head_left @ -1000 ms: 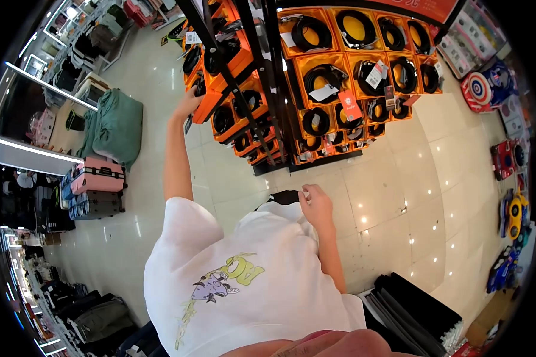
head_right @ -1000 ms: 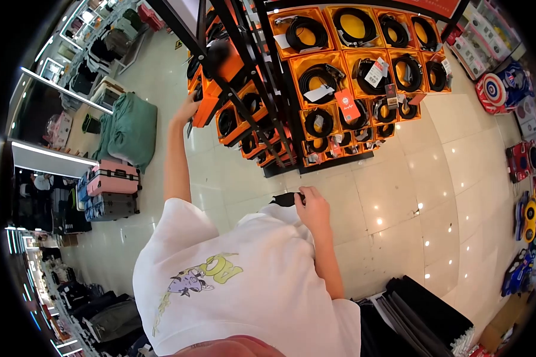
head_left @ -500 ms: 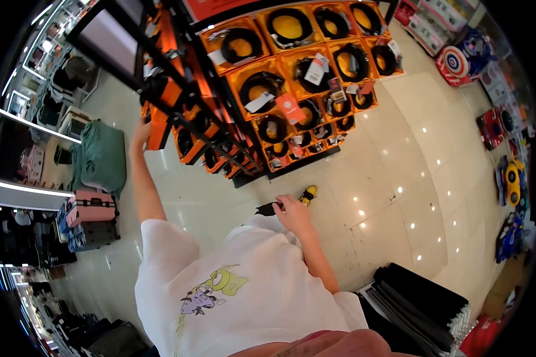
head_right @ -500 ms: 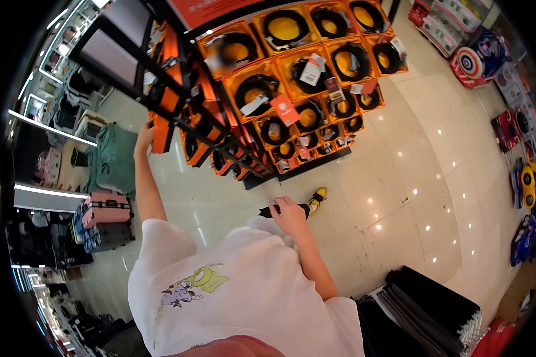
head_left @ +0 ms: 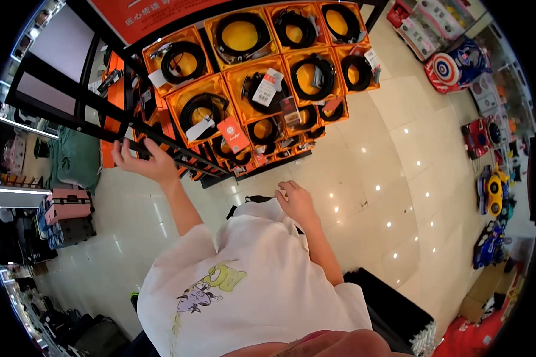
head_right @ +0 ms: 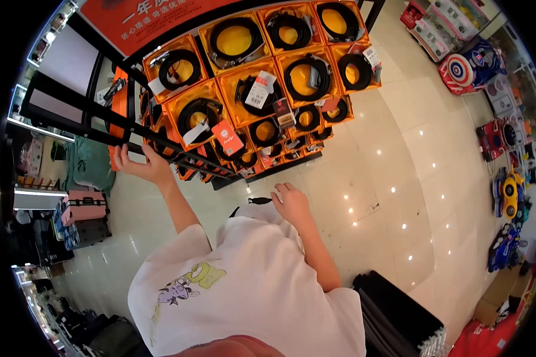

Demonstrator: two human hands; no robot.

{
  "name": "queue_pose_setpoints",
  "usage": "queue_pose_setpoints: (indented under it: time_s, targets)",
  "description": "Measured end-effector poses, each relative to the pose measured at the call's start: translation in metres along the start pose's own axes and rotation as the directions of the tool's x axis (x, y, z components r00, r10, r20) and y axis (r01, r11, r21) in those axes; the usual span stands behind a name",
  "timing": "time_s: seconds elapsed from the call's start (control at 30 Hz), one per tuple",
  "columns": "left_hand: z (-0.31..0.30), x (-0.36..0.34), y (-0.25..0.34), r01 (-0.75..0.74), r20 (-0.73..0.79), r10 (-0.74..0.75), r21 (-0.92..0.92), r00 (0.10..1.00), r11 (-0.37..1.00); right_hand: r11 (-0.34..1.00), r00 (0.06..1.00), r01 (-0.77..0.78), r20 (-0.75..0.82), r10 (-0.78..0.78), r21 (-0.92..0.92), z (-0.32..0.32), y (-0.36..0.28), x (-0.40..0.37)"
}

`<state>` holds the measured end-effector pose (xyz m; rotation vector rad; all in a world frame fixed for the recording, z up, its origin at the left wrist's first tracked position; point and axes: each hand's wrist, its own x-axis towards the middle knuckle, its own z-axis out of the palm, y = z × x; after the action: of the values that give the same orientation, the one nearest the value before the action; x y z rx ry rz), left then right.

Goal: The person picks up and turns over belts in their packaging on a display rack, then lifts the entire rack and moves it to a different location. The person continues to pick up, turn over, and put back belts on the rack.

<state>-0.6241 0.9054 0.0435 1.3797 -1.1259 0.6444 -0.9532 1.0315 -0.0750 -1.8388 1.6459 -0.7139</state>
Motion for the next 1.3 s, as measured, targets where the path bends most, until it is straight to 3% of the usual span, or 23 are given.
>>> queue_pose_setpoints:
  time_s: [0.03,0.07,0.1,0.13,0.17,0.2,0.27,0.33,0.37,0.47,0.6,0.73,0.77,0.87,0.9,1.0,1.17,1.27,1.3]
  targets:
    - [0.015,-0.007,0.025,0.064,-0.033,-0.071,-0.169,0.997,0.984,1.000,1.000,-0.006,0.003,0.006,0.022,-0.006,0.006,0.008]
    - [0.029,-0.013,0.048,0.025,0.043,-0.014,-0.267,0.999,0.963,0.999,1.000,-0.003,-0.014,0.003,0.034,-0.010,0.011,0.014]
    - [0.040,-0.020,0.070,-0.028,0.151,0.080,-0.318,0.985,0.948,0.999,1.000,-0.006,-0.026,0.007,0.051,-0.013,0.015,0.018]
    - [0.048,-0.031,0.091,0.127,0.415,0.078,-0.446,0.906,0.886,0.998,0.999,-0.010,-0.032,0.013,0.070,-0.014,0.020,0.017]
    - [0.064,-0.044,0.106,0.152,0.533,0.162,-0.497,0.830,0.855,0.995,1.000,-0.013,0.008,0.013,0.097,-0.014,0.023,0.016]
    - [0.081,-0.046,0.127,-0.077,0.476,0.342,-0.492,0.810,0.867,0.993,0.999,-0.009,0.039,0.004,0.121,-0.014,0.027,0.017]
    - [0.110,-0.060,0.153,0.058,0.605,0.239,-0.429,0.759,0.901,0.986,0.995,0.007,0.098,-0.024,0.164,-0.017,0.041,0.020]
    - [0.137,-0.058,0.174,0.003,0.724,0.180,-0.243,0.666,0.970,0.978,0.986,0.034,0.156,-0.067,0.204,-0.026,0.053,0.026]
    - [0.152,-0.064,0.176,-0.071,0.708,0.187,-0.191,0.680,0.979,0.977,0.980,-0.002,0.196,-0.041,0.214,-0.034,0.063,0.030]
    - [0.177,-0.078,0.185,-0.031,0.684,0.056,-0.049,0.728,0.998,0.982,0.985,0.001,0.171,-0.033,0.187,-0.066,0.099,0.053]
    - [0.177,-0.083,0.196,0.132,0.652,-0.102,0.003,0.751,0.991,0.985,0.974,-0.020,0.225,-0.020,0.173,-0.134,0.133,0.082]
    - [0.181,-0.084,0.199,0.238,0.617,-0.198,0.017,0.762,0.971,0.986,0.976,0.090,0.187,-0.115,0.138,-0.175,0.180,0.100]
    - [0.180,-0.084,0.204,0.274,0.629,-0.262,0.080,0.732,0.958,0.986,0.971,0.097,0.205,-0.125,0.138,-0.187,0.187,0.104]
    - [0.179,-0.093,0.223,0.320,0.534,-0.361,0.173,0.764,0.932,0.978,0.960,0.164,0.209,-0.188,0.127,-0.212,0.210,0.113]
    - [0.181,-0.100,0.229,0.200,0.464,-0.294,0.242,0.835,0.950,0.974,0.954,0.183,0.216,-0.209,0.134,-0.217,0.218,0.116]
    - [0.184,-0.121,0.245,0.150,0.460,-0.322,0.371,0.828,0.916,0.964,0.937,0.227,0.239,-0.255,0.141,-0.232,0.237,0.121]
    - [0.192,-0.126,0.250,0.325,0.416,-0.456,0.349,0.787,0.879,0.961,0.924,0.228,0.275,-0.265,0.159,-0.258,0.252,0.130]
    - [0.196,-0.135,0.245,0.247,0.357,-0.406,0.415,0.841,0.876,0.958,0.928,0.215,0.266,-0.261,0.190,-0.263,0.268,0.134]
    - [0.195,-0.136,0.251,0.140,0.346,-0.319,0.454,0.882,0.880,0.962,0.930,0.197,0.274,-0.244,0.190,-0.266,0.271,0.134]
